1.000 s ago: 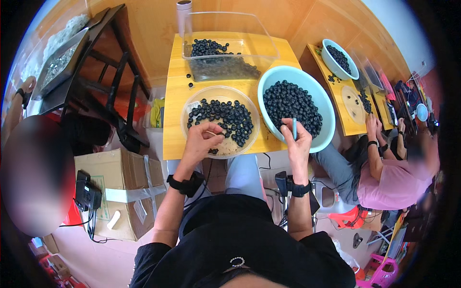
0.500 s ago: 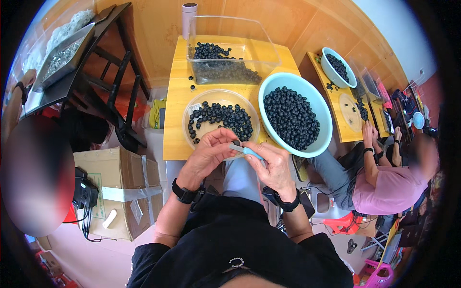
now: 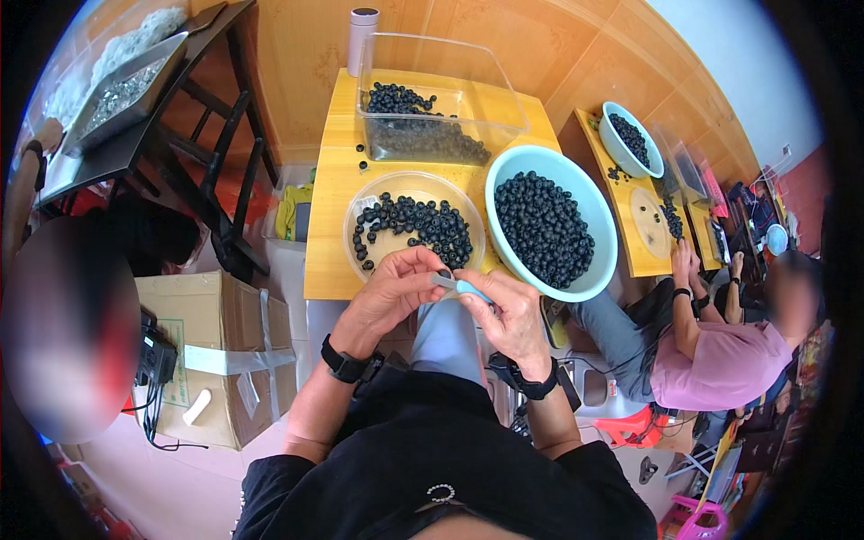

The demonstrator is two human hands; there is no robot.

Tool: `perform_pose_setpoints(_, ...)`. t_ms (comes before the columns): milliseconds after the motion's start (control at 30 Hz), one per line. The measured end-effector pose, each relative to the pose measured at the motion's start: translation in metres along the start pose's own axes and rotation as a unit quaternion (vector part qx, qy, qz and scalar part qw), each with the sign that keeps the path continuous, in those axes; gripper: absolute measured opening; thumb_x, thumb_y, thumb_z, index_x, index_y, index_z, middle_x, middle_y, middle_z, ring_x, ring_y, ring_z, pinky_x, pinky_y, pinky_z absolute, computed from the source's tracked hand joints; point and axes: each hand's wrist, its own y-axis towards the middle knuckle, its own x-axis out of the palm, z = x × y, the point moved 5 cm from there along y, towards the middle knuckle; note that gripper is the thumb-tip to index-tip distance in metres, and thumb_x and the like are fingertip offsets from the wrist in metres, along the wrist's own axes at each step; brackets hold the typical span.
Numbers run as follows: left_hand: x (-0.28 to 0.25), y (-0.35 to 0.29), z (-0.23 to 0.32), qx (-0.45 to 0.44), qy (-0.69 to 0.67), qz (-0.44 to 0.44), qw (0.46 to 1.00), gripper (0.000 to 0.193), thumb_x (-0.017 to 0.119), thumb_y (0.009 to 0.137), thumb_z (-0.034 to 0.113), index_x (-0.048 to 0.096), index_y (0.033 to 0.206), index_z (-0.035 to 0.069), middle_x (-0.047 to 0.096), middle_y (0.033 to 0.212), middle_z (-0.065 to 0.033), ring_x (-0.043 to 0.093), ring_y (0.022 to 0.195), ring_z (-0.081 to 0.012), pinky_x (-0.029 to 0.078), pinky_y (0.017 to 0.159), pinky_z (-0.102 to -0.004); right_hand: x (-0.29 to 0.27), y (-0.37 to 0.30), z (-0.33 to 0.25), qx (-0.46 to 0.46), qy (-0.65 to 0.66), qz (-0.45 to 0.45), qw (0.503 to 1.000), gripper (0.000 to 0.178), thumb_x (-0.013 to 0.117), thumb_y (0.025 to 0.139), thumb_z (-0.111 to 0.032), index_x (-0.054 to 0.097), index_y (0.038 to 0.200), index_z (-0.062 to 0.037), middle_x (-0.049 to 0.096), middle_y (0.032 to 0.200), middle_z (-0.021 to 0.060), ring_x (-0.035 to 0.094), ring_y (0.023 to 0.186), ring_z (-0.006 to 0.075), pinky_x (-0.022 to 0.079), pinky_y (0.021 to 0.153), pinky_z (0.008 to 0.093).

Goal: Sorting and inspecting small black spherical plastic components into containers using hands and a small probing tool.

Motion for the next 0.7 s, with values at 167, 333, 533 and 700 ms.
perform_pose_setpoints(167,0.006,-0.004,0.002,-0.002,-0.028,-0.011,1.0,0.011,0.064,0.081,0.0,0.06,0.092,0.003,0.064,0.086,-0.0064,0.061,0.073,-0.0126,0.049,0.065,-0.0223,0.002,0.002,0.032,0.031,-0.009,0.043,0.999,0.019,0.066,0.081,-0.017,0.068,0.095,-0.0043,0.063,0.07,0.0132,0.06,0.056,0.0246,0.045,0.051,0.0328)
perform_pose_setpoints(333,0.012,-0.007,0.001,-0.014,-0.028,-0.037,0.999,0.012,0.063,0.081,-0.001,0.06,0.092,0.003,0.065,0.087,-0.0069,0.062,0.071,-0.0135,0.05,0.064,-0.0227,-0.01,-0.004,0.052,0.074,-0.002,0.08,0.994,0.019,0.063,0.083,-0.016,0.068,0.093,0.0,0.067,0.08,0.0161,0.065,0.063,0.0259,0.049,0.056,0.0328)
perform_pose_setpoints(533,0.006,-0.004,-0.004,-0.018,-0.055,-0.017,0.998,0.013,0.062,0.082,-0.001,0.06,0.094,0.003,0.065,0.092,-0.0078,0.063,0.074,-0.013,0.053,0.069,-0.0222,-0.008,-0.003,0.024,0.074,0.075,0.056,0.993,0.022,0.066,0.081,-0.014,0.067,0.098,0.0005,0.067,0.08,0.0137,0.053,0.052,0.0118,0.042,0.05,0.0243)
perform_pose_setpoints(700,0.004,-0.003,-0.004,-0.022,-0.041,-0.002,0.999,0.014,0.062,0.082,-0.002,0.059,0.095,0.004,0.065,0.094,-0.0077,0.063,0.074,-0.0129,0.053,0.068,-0.0223,-0.006,0.0,0.008,0.084,0.17,0.046,0.981,0.026,0.073,0.073,-0.009,0.066,0.097,0.0007,0.062,0.073,0.007,0.051,0.055,0.0094,0.04,0.05,0.0231)
